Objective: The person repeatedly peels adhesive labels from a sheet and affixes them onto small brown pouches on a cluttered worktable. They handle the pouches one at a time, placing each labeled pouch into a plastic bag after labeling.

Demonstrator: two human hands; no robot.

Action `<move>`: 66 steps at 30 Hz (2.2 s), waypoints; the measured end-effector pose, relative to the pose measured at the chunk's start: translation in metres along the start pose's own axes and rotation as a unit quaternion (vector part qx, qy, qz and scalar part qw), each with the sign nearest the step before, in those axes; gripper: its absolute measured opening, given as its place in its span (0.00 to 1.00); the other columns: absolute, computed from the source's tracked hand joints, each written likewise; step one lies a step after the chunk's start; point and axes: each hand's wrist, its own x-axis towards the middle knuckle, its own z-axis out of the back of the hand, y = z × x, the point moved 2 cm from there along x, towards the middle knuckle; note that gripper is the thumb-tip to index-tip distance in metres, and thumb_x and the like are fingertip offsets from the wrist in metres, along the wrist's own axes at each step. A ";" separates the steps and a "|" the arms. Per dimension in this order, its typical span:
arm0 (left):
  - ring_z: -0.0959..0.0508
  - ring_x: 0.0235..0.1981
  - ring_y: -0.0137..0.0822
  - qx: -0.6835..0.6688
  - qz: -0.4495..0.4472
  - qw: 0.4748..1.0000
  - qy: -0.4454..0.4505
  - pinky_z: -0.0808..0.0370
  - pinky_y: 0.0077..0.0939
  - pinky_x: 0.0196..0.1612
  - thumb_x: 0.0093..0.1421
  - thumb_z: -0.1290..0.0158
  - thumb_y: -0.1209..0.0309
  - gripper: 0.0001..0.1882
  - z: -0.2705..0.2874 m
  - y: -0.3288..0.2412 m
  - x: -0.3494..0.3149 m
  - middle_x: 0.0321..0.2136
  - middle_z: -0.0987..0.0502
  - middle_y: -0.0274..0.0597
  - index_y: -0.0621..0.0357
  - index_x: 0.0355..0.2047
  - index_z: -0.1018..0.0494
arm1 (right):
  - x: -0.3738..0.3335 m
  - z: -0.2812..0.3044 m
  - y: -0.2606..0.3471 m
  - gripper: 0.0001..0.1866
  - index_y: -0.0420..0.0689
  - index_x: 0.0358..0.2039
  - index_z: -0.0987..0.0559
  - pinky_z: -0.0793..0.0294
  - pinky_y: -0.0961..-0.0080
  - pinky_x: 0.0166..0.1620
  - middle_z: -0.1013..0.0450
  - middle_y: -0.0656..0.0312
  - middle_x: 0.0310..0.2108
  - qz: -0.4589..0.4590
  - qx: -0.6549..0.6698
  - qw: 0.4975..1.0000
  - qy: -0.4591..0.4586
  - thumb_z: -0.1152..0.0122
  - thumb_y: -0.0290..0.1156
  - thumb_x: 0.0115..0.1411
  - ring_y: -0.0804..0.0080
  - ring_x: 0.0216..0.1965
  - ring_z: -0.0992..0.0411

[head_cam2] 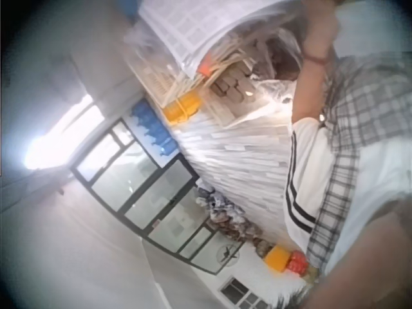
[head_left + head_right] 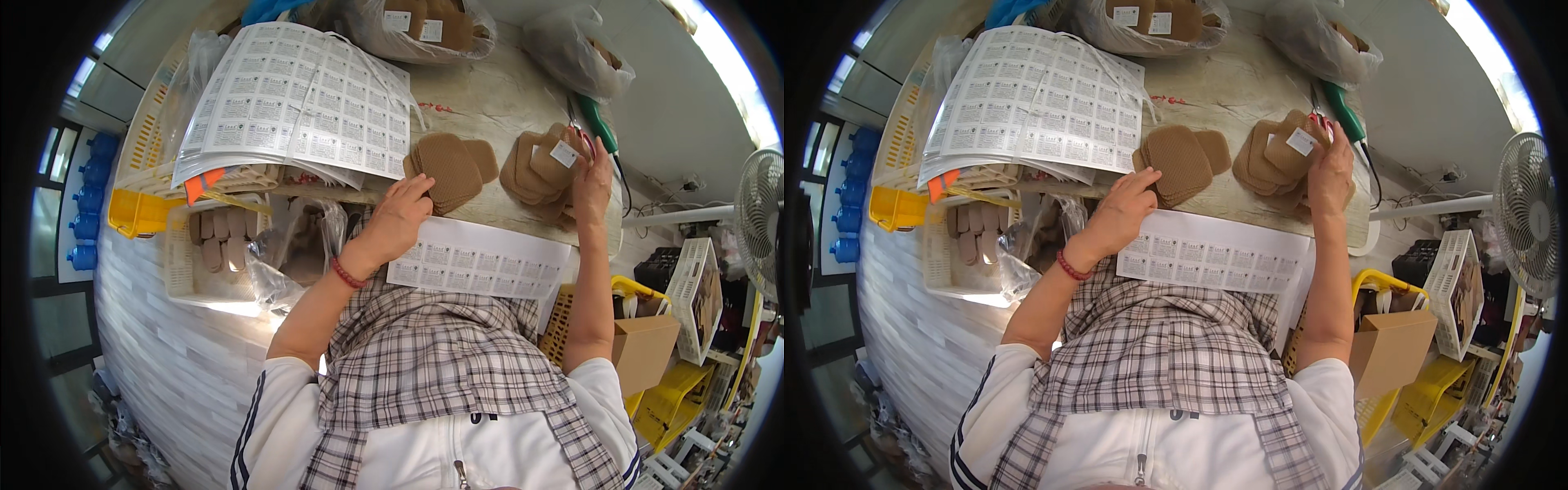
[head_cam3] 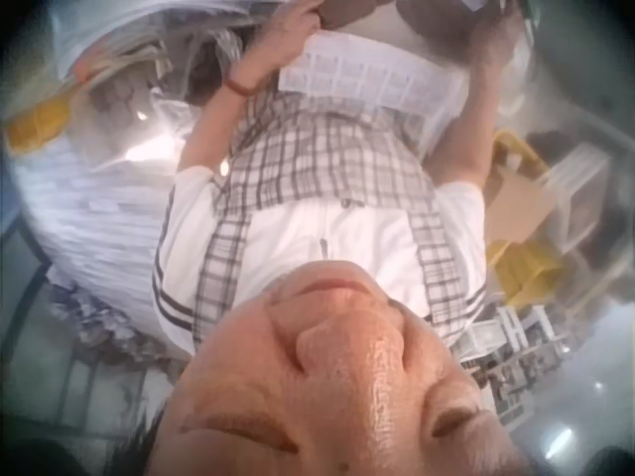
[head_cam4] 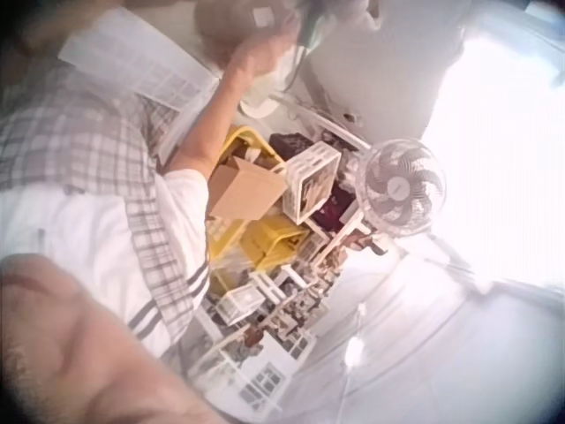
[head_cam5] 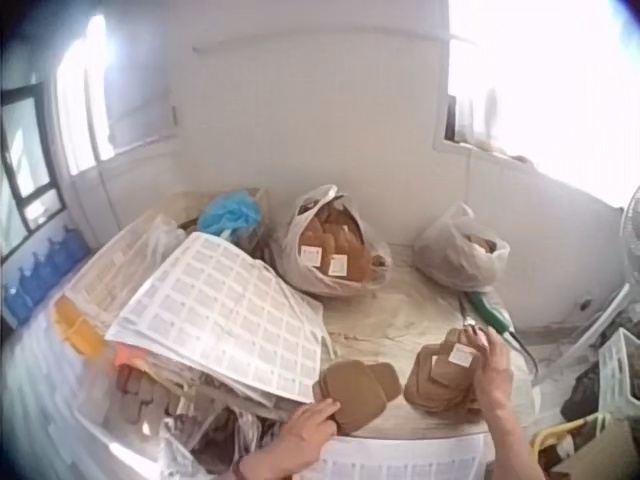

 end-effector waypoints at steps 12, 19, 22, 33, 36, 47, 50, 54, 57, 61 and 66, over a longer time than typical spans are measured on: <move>0.27 0.27 0.39 -0.160 0.250 0.955 -0.014 0.30 0.29 0.35 0.64 0.52 0.75 0.05 0.058 0.010 -0.066 0.26 0.27 0.47 0.65 0.34 0.29 | -0.156 0.052 0.031 0.24 0.41 0.58 0.28 0.25 0.74 0.46 0.27 0.60 0.43 -0.180 0.306 0.917 0.182 0.36 0.25 0.61 0.70 0.41 0.27; 0.30 0.28 0.29 -0.189 0.316 0.930 -0.006 0.31 0.25 0.35 0.65 0.51 0.74 0.06 0.069 0.027 -0.092 0.25 0.27 0.42 0.65 0.34 0.28 | -0.147 0.038 0.054 0.29 0.42 0.61 0.30 0.27 0.78 0.49 0.27 0.62 0.43 -0.213 0.420 0.850 0.238 0.35 0.20 0.59 0.77 0.43 0.28; 0.28 0.29 0.29 -0.163 0.301 0.939 -0.025 0.30 0.25 0.35 0.65 0.50 0.74 0.05 0.065 0.038 -0.100 0.28 0.26 0.42 0.64 0.35 0.28 | -0.140 0.039 0.074 0.28 0.41 0.59 0.28 0.29 0.79 0.53 0.27 0.62 0.46 -0.240 0.513 0.784 0.255 0.35 0.17 0.57 0.77 0.47 0.28; 0.28 0.33 0.21 -0.308 0.366 0.832 -0.282 0.29 0.17 0.38 0.62 0.44 0.78 0.05 0.022 0.020 -0.169 0.31 0.26 0.31 0.61 0.37 0.28 | -0.153 0.035 0.053 0.27 0.40 0.56 0.24 0.31 0.79 0.57 0.27 0.62 0.51 -0.278 0.567 0.702 0.329 0.37 0.11 0.55 0.76 0.52 0.30; 0.27 0.33 0.22 -0.395 0.356 0.802 -0.270 0.29 0.15 0.39 0.60 0.44 0.81 0.06 0.030 0.021 -0.165 0.32 0.25 0.31 0.60 0.36 0.27 | -0.155 0.035 0.052 0.27 0.40 0.56 0.24 0.31 0.79 0.56 0.27 0.62 0.52 -0.262 0.563 0.703 0.346 0.36 0.12 0.54 0.76 0.52 0.29; 0.21 0.38 0.27 -0.479 0.408 0.767 -0.127 0.25 0.19 0.46 0.55 0.43 0.86 0.14 0.055 0.018 -0.142 0.37 0.19 0.40 0.65 0.43 0.22 | -0.136 0.050 0.057 0.27 0.41 0.54 0.22 0.27 0.80 0.52 0.27 0.63 0.53 -0.295 0.502 0.706 0.404 0.31 0.15 0.52 0.78 0.51 0.28; 0.21 0.39 0.26 -0.488 0.396 0.765 -0.143 0.25 0.19 0.47 0.54 0.43 0.86 0.17 0.059 0.016 -0.142 0.39 0.19 0.41 0.65 0.45 0.22 | -0.124 0.056 0.068 0.27 0.41 0.53 0.21 0.26 0.81 0.51 0.25 0.64 0.48 -0.313 0.531 0.685 0.387 0.30 0.16 0.51 0.78 0.48 0.27; 0.20 0.40 0.27 -0.481 0.380 0.775 -0.152 0.24 0.19 0.46 0.54 0.43 0.87 0.20 0.066 0.012 -0.143 0.41 0.18 0.42 0.66 0.48 0.22 | -0.115 0.058 0.077 0.27 0.42 0.52 0.20 0.27 0.82 0.50 0.24 0.66 0.43 -0.293 0.507 0.708 0.395 0.29 0.16 0.49 0.79 0.45 0.27; 0.20 0.39 0.27 -0.470 0.381 0.782 -0.150 0.23 0.19 0.45 0.53 0.43 0.88 0.22 0.071 0.011 -0.146 0.42 0.18 0.42 0.66 0.50 0.23 | -0.115 0.058 0.077 0.27 0.42 0.51 0.19 0.27 0.82 0.49 0.24 0.67 0.42 -0.274 0.491 0.727 0.395 0.28 0.16 0.48 0.79 0.43 0.27; 0.20 0.38 0.27 -0.451 0.387 0.790 -0.151 0.23 0.19 0.44 0.54 0.44 0.87 0.21 0.082 0.003 -0.149 0.41 0.18 0.43 0.66 0.50 0.22 | -0.118 0.061 0.077 0.26 0.41 0.49 0.18 0.27 0.82 0.46 0.24 0.66 0.40 -0.237 0.487 0.754 0.372 0.26 0.19 0.47 0.80 0.41 0.27; 0.20 0.38 0.26 -0.404 0.406 0.810 -0.121 0.23 0.17 0.44 0.56 0.44 0.86 0.17 0.093 -0.001 -0.154 0.40 0.18 0.41 0.65 0.47 0.21 | -0.123 0.062 0.079 0.18 0.43 0.40 0.15 0.30 0.81 0.38 0.26 0.66 0.31 -0.198 0.412 0.810 0.367 0.24 0.23 0.46 0.78 0.34 0.29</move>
